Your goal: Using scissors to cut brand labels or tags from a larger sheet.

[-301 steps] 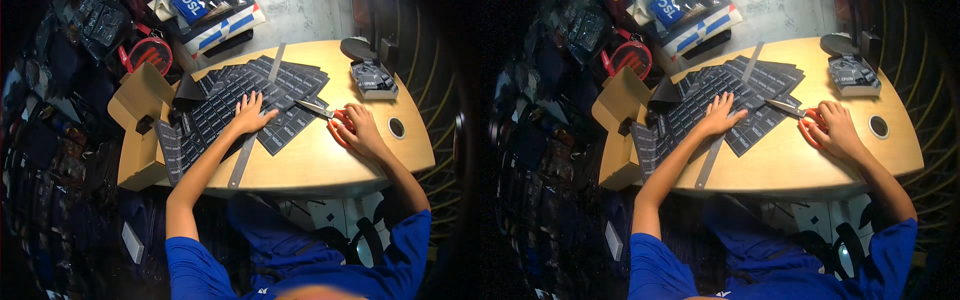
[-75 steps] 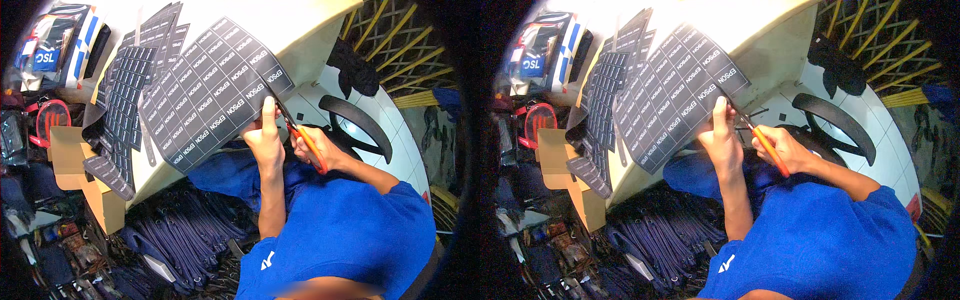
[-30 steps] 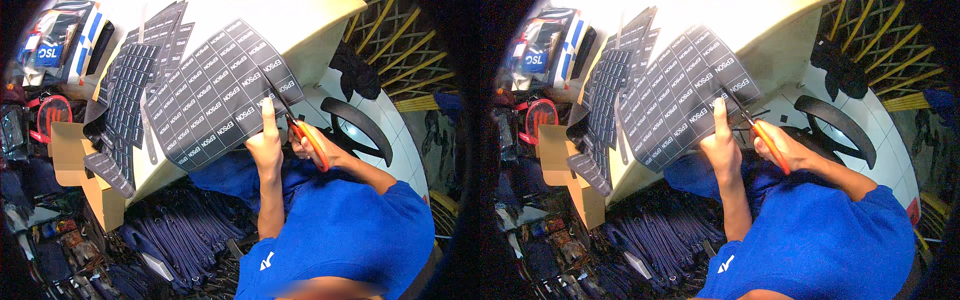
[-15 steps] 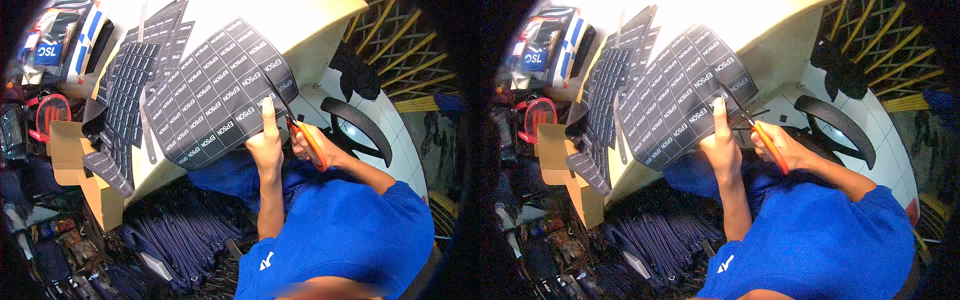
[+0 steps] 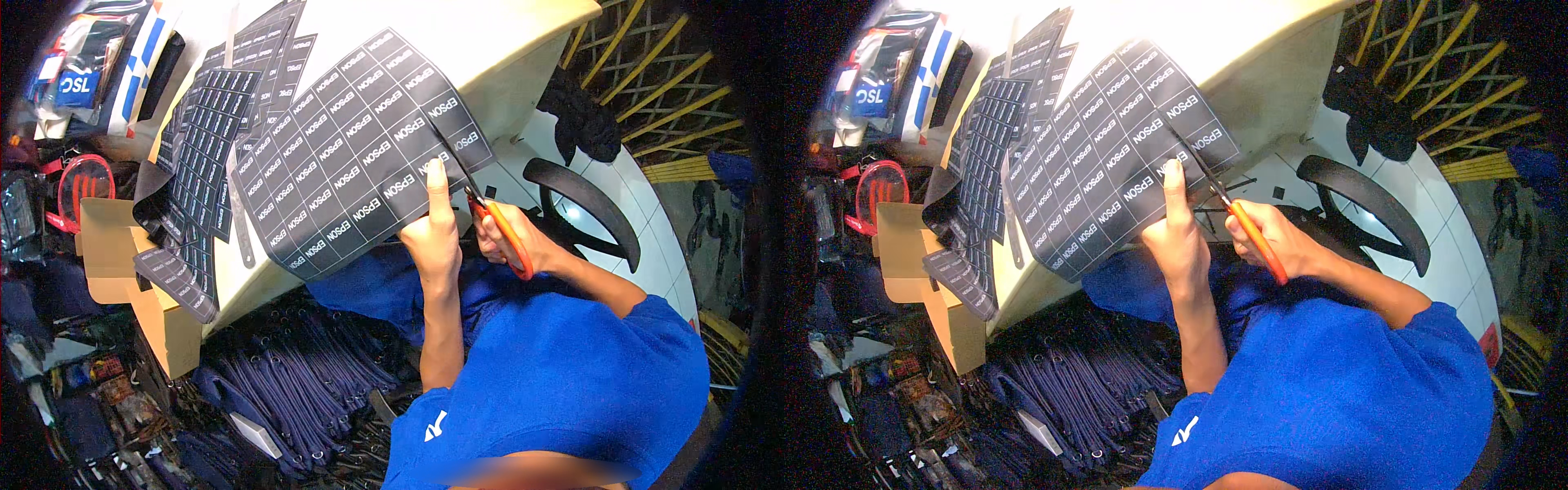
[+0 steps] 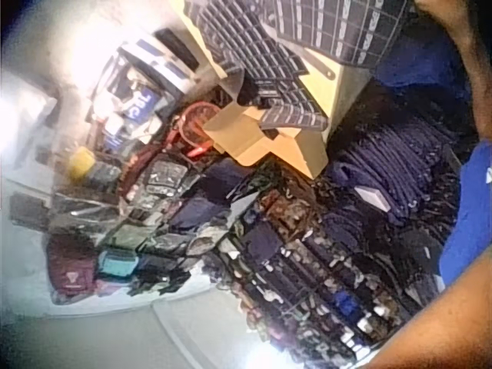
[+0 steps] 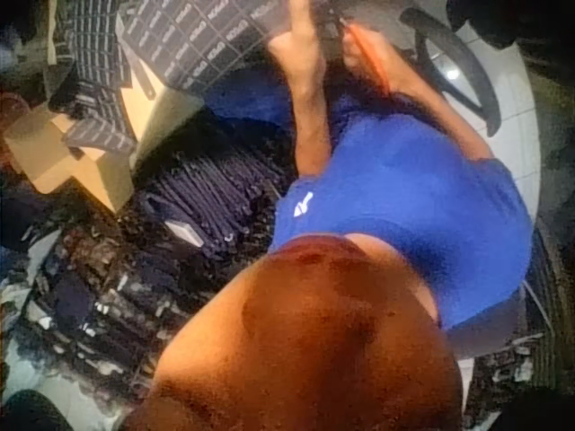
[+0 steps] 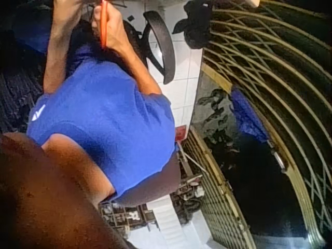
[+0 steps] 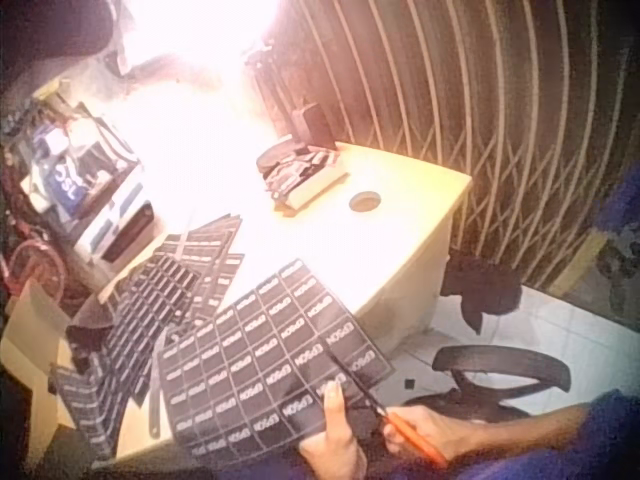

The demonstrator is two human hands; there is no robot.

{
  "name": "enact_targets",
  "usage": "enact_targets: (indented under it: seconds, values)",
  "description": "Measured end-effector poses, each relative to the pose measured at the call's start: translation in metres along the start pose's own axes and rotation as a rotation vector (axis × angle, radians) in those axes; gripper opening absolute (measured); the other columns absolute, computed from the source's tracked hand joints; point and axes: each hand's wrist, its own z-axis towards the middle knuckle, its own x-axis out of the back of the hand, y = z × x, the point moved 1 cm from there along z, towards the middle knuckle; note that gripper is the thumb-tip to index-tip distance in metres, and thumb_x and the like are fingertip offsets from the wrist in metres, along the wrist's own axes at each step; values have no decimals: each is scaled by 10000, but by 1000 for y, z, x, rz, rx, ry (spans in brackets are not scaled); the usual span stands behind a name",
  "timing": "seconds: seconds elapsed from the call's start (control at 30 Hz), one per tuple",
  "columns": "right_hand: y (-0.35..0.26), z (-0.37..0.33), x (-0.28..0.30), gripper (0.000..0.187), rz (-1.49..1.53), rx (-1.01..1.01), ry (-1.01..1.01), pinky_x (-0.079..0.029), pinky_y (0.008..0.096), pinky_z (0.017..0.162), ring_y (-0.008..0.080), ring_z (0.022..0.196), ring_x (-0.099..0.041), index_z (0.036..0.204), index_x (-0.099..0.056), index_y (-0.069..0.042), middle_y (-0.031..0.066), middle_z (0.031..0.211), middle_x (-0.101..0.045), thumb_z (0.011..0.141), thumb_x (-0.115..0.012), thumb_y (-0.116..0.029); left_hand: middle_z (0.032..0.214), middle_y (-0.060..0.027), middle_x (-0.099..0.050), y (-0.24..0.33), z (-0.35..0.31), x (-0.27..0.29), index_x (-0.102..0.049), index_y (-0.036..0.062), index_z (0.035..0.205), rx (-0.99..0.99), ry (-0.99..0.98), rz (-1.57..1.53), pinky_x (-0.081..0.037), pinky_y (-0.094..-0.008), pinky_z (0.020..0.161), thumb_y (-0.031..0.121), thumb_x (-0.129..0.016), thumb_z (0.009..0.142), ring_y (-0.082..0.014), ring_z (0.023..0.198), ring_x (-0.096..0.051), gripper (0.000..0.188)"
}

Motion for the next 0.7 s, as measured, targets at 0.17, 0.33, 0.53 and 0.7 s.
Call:
enact_targets:
  seconds: [0.17, 0.33, 0.53, 0.7]
  values:
    - [0, 0, -1, 262, -45, 18, 33, -236, 211, 410, 22, 466, -300, 829, -386, -114, -83, 580, -313, 970, -479, -315, 1062, -65, -577, 3, -1, -2, -525, 9, 1137, 31, 4, -1, -461, -287, 836, 97, -634, 878, -141, 932, -562, 294]
    - [0, 0, 0, 283, -76, 8, 49, -239, 209, 409, 19, 467, -306, 844, -402, -106, -82, 582, -313, 969, -476, -348, 1063, -66, -575, 2, 0, -1, -523, 12, 1136, 19, -9, -16, -455, -289, 849, 89, -630, 879, -142, 940, -559, 288]
    - [3, 1, -1, 313, -71, 44, 51, -233, 206, 399, 17, 449, -297, 847, -406, -102, -80, 580, -313, 961, -480, -384, 1078, -67, -568, 4, 0, -2, -515, 9, 1143, 0, -7, -22, -451, -288, 856, 86, -630, 879, -140, 952, -553, 298]
    - [2, 1, -3, 345, -87, 41, 58, -228, 208, 392, 19, 435, -292, 837, -401, -103, -80, 574, -300, 952, -480, -418, 1065, -65, -572, 2, 0, -1, -521, 5, 1131, 12, -10, -32, -452, -284, 841, 105, -631, 883, -136, 933, -552, 289]
